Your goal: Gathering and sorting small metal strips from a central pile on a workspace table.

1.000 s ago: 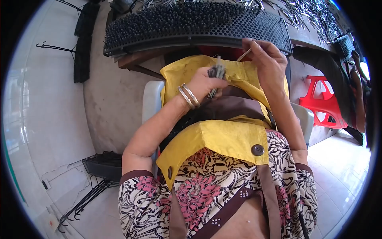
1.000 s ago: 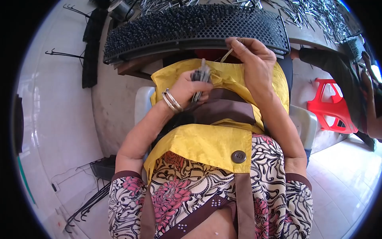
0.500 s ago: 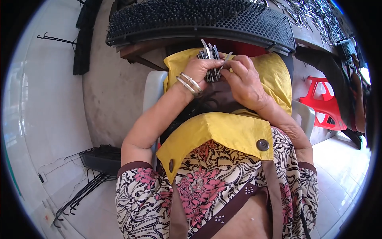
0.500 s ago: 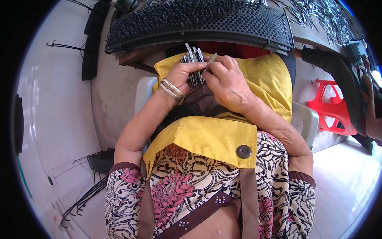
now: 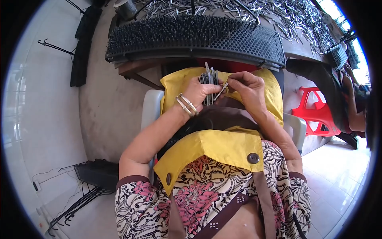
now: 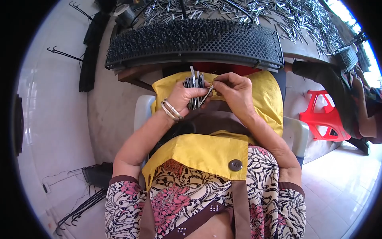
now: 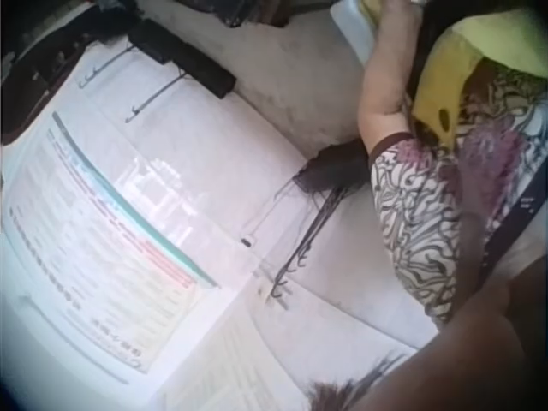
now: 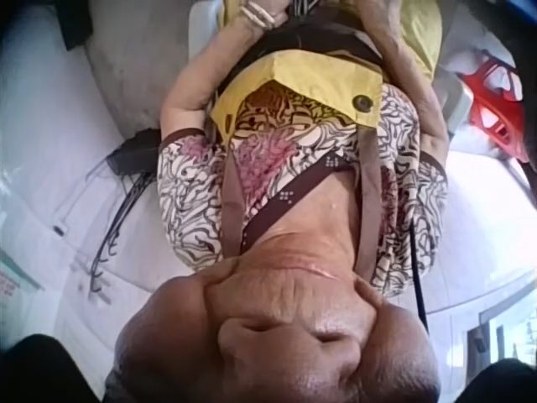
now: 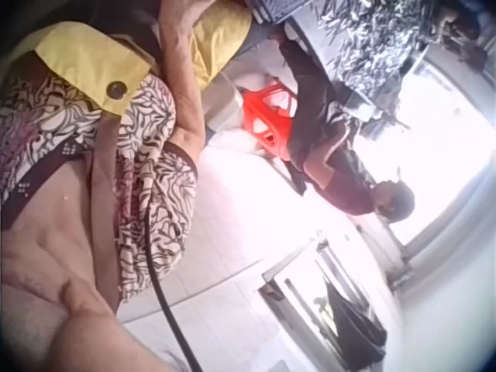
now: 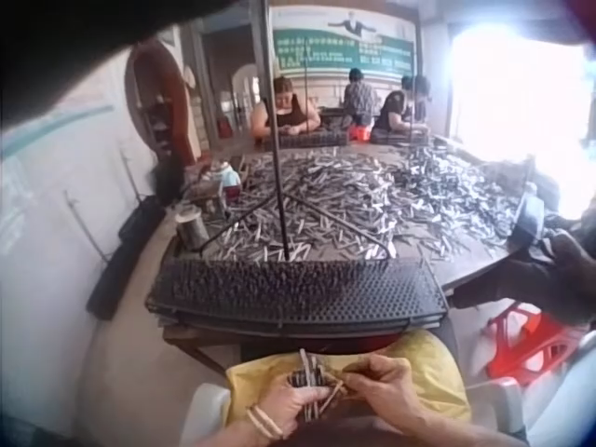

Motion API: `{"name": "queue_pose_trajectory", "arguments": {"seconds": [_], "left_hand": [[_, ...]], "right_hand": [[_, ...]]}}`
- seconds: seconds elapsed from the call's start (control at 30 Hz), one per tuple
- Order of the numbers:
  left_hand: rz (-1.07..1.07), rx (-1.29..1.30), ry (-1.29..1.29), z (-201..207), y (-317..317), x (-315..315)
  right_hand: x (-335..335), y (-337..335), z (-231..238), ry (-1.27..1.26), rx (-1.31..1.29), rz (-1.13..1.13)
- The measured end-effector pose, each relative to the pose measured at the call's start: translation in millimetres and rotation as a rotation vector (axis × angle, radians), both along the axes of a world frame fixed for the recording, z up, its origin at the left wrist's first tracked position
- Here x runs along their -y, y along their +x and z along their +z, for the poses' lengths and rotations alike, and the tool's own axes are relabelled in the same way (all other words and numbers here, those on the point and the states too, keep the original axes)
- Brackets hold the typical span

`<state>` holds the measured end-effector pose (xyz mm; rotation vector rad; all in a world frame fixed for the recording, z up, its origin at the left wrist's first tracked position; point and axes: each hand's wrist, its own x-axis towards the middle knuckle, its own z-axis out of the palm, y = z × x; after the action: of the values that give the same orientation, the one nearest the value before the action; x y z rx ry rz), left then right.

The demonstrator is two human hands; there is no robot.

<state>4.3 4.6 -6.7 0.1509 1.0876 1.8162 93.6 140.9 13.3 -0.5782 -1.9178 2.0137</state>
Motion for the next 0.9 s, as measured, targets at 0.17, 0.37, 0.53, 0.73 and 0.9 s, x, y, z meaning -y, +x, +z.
{"name": "queue_pose_trajectory", "arguments": {"seconds": [0.17, 0.37, 0.53, 0.73, 0.9], "left_hand": [[0.073, 0.084, -0.057, -3.1, -4.5, 4.6], [0.104, 0.068, -0.078, -0.3, -5.2, 0.5], [0.219, 0.076, -0.096, 3.5, -3.2, -2.1], [0.187, 0.060, -0.060, 3.4, -4.6, 2.4], [0.205, 0.071, -0.107, 10.1, 1.1, 3.7]], "right_hand": [[-29.5, -27.9, 20.9, 0.484, -0.090, -0.186], [-76.2, -77.2, 18.3, 0.753, -0.256, -0.324], [-86.1, -94.6, 14.3, 0.772, -0.345, -0.299], [-77.4, -106.3, 13.4, 0.870, -0.384, -0.233], [-78.5, -112.5, 6.4, 1.161, -0.494, -0.126]]}}
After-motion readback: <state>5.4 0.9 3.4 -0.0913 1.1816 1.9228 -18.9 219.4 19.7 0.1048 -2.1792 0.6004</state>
